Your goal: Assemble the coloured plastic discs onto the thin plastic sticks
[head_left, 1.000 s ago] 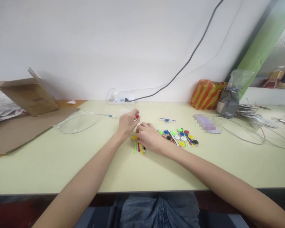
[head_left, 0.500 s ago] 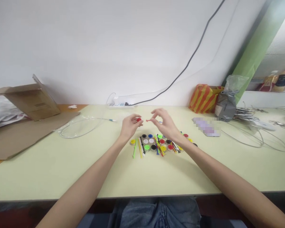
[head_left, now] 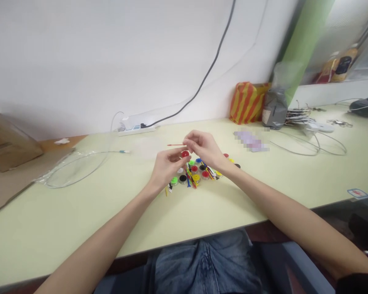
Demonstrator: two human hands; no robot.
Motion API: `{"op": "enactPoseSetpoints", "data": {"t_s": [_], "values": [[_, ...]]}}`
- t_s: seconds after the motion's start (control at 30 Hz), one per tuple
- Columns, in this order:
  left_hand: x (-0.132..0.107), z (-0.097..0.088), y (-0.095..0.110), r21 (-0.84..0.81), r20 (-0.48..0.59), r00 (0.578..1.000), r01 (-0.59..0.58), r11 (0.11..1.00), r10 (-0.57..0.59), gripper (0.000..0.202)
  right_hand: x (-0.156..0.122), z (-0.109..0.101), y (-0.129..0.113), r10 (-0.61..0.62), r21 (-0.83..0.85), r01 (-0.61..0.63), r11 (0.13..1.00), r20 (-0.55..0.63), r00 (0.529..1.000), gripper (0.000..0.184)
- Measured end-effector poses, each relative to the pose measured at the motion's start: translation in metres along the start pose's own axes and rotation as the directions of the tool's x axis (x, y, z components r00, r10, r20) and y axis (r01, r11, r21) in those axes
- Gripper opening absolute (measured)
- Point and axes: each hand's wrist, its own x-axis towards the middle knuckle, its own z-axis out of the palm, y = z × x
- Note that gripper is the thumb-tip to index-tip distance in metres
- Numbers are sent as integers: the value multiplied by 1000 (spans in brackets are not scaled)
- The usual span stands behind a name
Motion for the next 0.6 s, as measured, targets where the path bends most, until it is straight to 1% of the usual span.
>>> {"op": "enactPoseSetpoints", "data": {"t_s": [0.1,0.23,0.33,0.47,0.53,0.6], "values": [[0,0,-1,25,-12,1000,-26,999,26,25,-1,2,4,38,46,-40,998,33,999,26],[3,-2,-3,15,-59,997,-42,999,43,33,-2,4,7,52,41,-54,998,52,997,26],[4,-3,-5,-30,-120,992,-28,999,24,42,-3,3,9,32,-20,-31,999,76,997,18],[4,-6,-5,-62,-129,991,23,998,-31,48,-2,2,15,-10,-145,16,989,43,999,12],[3,-8,-5,-41,-141,989,27,999,-33,46,-3,2,16,-21,-156,27,987,38,999,10],[2,-8,-5,-4,-155,988,8,1000,-8,38,-3,2,15,-20,-162,26,986,40,999,10]]}}
